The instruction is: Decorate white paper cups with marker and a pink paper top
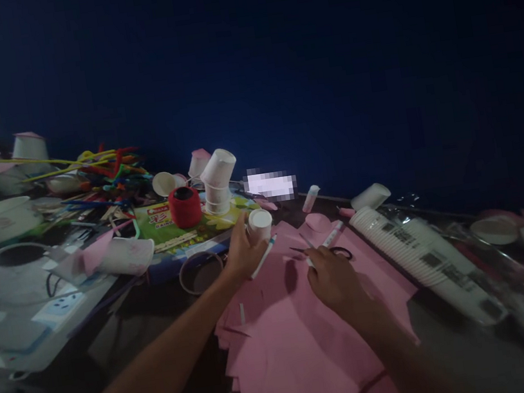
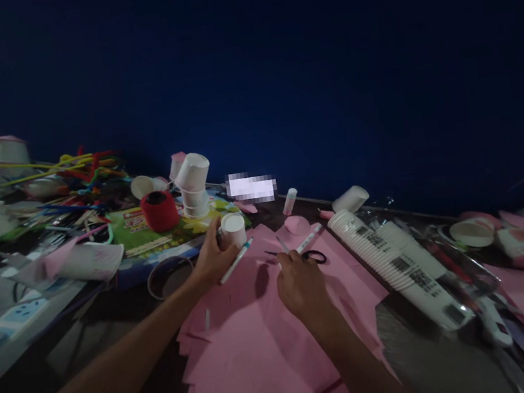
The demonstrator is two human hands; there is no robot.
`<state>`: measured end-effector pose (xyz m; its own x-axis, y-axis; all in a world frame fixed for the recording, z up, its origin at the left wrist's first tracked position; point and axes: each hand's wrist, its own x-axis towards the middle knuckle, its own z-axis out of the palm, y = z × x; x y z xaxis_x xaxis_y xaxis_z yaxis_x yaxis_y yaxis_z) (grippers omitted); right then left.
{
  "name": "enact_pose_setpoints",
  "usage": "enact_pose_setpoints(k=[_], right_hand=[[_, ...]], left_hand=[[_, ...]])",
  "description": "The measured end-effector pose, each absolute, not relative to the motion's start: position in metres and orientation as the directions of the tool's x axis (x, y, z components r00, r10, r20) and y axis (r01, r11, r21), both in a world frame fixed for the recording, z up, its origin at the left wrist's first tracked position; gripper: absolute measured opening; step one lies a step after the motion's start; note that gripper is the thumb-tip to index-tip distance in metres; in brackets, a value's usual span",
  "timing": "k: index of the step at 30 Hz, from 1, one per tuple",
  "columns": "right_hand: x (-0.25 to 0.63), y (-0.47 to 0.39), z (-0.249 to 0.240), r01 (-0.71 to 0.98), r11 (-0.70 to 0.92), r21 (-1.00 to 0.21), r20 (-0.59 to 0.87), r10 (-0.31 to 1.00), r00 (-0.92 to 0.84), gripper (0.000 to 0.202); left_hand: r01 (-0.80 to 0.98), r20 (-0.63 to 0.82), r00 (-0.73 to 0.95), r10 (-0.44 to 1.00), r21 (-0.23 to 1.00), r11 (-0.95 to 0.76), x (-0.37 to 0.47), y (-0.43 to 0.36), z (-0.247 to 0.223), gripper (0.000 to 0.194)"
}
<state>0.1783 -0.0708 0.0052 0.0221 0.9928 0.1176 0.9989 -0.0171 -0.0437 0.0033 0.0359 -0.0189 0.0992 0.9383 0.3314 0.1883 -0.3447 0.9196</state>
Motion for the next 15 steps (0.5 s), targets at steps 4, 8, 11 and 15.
enact_pose_setpoints(k=[4,8,11,15], right_hand=[[0.172,-0.071,0.003,0.997,0.03,-0.067,0.158,0.987,-0.019,0.025],[0.167,-0.07,0.008,0.987,0.084,-0.14,0.303,0.952,-0.038,0.028],[0.161,-0.067,0.014,0.96,0.195,-0.201,0.325,0.938,-0.123,0.03],[0.15,-0.054,0.02,0.939,0.318,-0.128,0.235,0.93,-0.283,0.027]], left_hand=[[0.256,0.356,0.079,0.931,0.895,-0.364,0.003,0.036,-0.017,0.059],[-0.02,0.253,0.024,0.967,0.967,-0.252,0.004,0.032,-0.008,0.041],[-0.329,0.197,0.009,0.98,0.926,-0.183,0.004,0.03,-0.004,0.03],[-0.529,0.128,-0.002,0.992,0.841,-0.11,0.003,0.036,-0.009,0.02]])
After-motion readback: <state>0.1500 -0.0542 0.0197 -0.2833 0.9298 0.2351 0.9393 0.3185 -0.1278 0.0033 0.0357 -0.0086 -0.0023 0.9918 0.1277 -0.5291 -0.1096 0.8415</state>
